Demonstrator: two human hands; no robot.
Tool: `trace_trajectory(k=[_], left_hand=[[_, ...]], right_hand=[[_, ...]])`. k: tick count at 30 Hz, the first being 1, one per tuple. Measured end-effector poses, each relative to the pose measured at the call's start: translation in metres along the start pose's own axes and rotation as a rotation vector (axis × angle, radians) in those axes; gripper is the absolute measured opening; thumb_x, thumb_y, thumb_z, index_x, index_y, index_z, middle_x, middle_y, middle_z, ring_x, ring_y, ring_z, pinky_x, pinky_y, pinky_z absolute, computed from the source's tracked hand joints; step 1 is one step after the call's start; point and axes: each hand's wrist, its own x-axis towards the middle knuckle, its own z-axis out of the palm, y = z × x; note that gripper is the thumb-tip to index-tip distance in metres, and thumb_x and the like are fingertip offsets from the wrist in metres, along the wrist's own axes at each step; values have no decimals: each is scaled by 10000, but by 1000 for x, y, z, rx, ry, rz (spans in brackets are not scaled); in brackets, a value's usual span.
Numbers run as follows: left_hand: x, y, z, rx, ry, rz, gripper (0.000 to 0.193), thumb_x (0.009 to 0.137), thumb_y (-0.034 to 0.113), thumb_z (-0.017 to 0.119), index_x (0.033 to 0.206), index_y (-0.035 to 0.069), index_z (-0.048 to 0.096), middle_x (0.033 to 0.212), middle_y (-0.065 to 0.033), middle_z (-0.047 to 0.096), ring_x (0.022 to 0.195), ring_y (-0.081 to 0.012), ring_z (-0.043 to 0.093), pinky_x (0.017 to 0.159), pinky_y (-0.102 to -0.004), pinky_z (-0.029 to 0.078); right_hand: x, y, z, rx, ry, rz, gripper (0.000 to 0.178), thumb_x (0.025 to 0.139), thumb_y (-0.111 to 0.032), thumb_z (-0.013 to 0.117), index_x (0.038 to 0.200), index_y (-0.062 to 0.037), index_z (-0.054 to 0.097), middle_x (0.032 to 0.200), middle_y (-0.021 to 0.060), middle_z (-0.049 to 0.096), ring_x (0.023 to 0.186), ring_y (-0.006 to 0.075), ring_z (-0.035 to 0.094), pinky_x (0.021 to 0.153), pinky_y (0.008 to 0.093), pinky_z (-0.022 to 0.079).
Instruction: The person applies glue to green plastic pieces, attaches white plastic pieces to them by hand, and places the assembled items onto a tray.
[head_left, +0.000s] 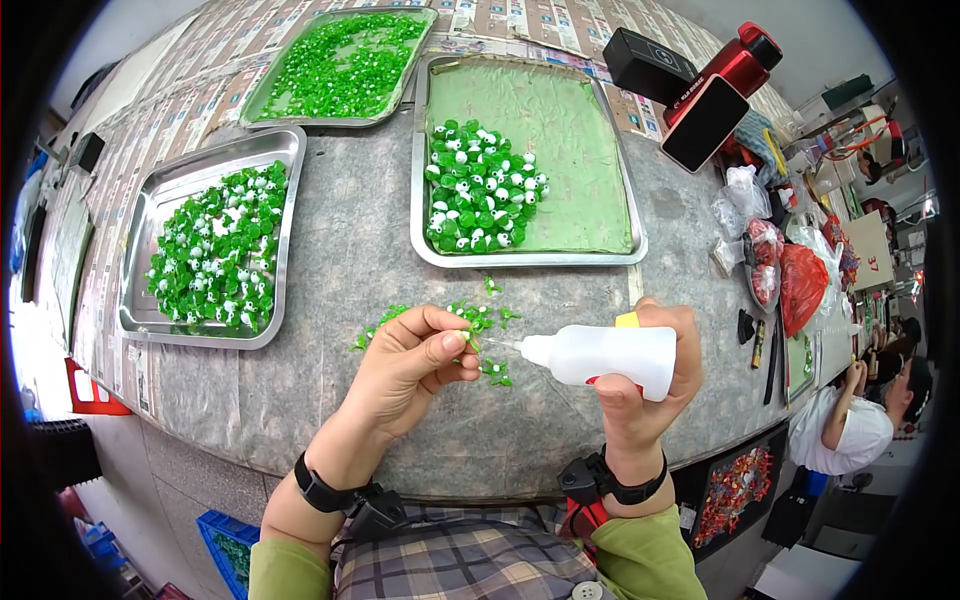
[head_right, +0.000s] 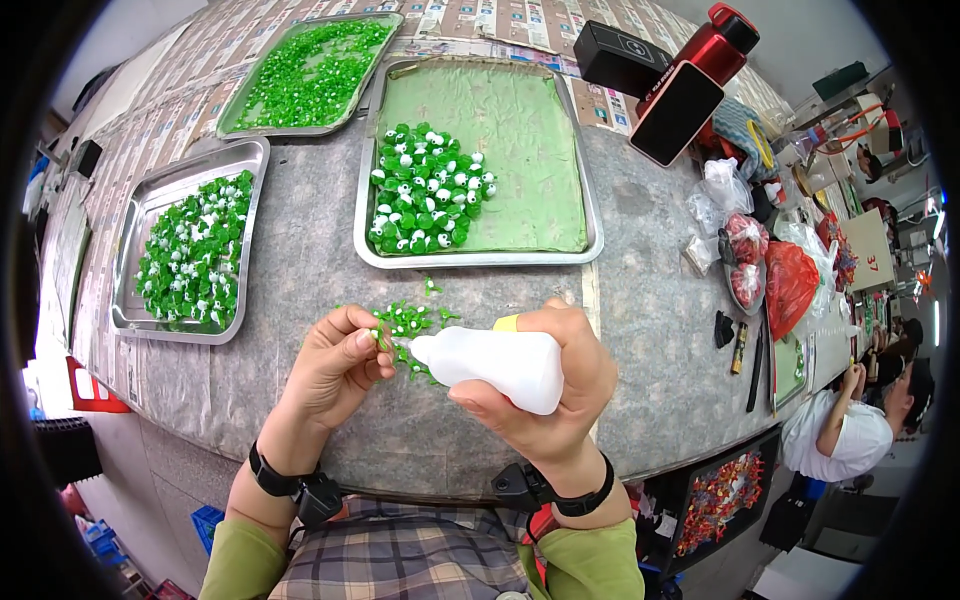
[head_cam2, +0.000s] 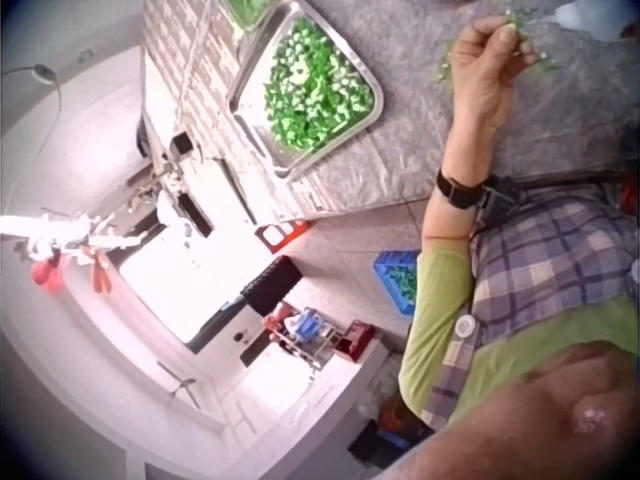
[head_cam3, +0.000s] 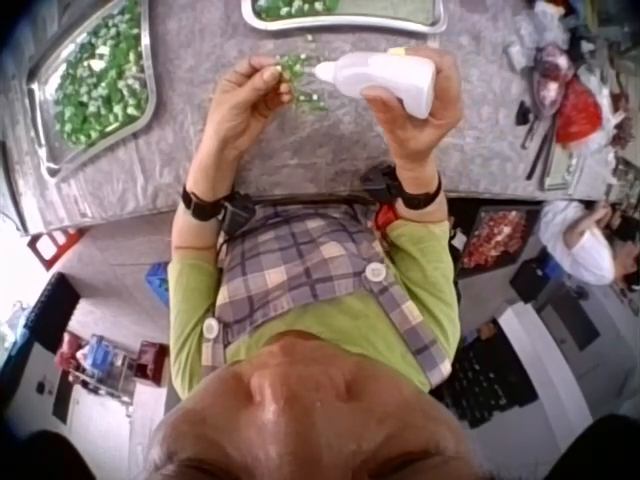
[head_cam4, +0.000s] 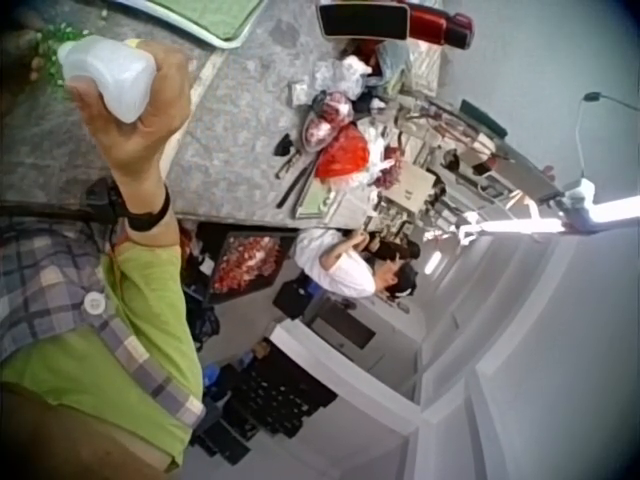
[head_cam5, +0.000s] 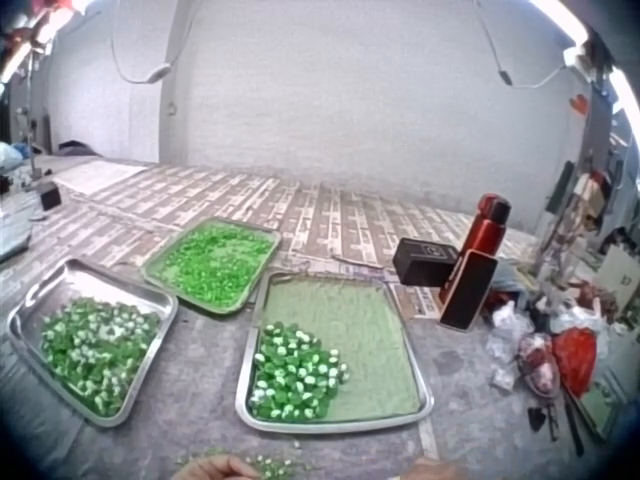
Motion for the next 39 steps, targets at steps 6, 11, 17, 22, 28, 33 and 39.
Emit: trace_trajectory(k=[6,11,17,22,28,33,39], left_hand=[[0,0,0,3,-7,-2,92,760,79,554,836,30,535,706,-62,565,631,-133,566,592,-238,492],[0,-1,0,7,-9,-4,96,761,93,556,831,31,534,699,-59,566,629,-132,566,592,-235,489],[1,-2,-2,11,-28,-8,103,767,120,556,822,36,534,695,-58,568,618,-129,561,589,-235,483],[1,-2,-2,15,-26,-13,101,769,123,554,820,39,535,691,-59,568,617,-130,561,588,-234,481],[0,-3,0,61,3,41,101,756,87,565,835,32,537,735,-54,572,646,-125,563,596,-241,483],[-2,-3,1,157,42,144,118,743,58,574,852,25,542,772,-58,572,698,-120,559,641,-246,479],[-2,-1,3,163,48,170,122,743,48,571,857,19,543,776,-63,574,701,-123,558,644,-244,476]], right_hand=[[1,1,1,-14,-11,-32,451,563,-297,747,802,-23,480,634,60,507,510,130,442,455,230,329],[0,0,2,8,-1,3,448,577,-302,737,809,-16,483,661,58,502,528,123,441,471,230,334],[2,1,-1,42,50,-6,415,604,-293,720,806,-18,484,682,49,496,551,114,440,483,224,332],[2,3,3,-4,60,-6,405,611,-302,714,794,-20,488,683,44,485,566,108,431,485,220,324],[0,4,-2,62,102,-14,401,605,-309,715,778,-23,494,683,42,481,551,103,403,482,225,302],[-1,6,-2,26,62,-20,392,609,-303,711,773,-22,492,660,40,482,530,101,401,475,223,302],[-2,4,-2,36,56,35,396,602,-297,716,771,-18,491,638,35,490,511,98,415,456,217,316]])
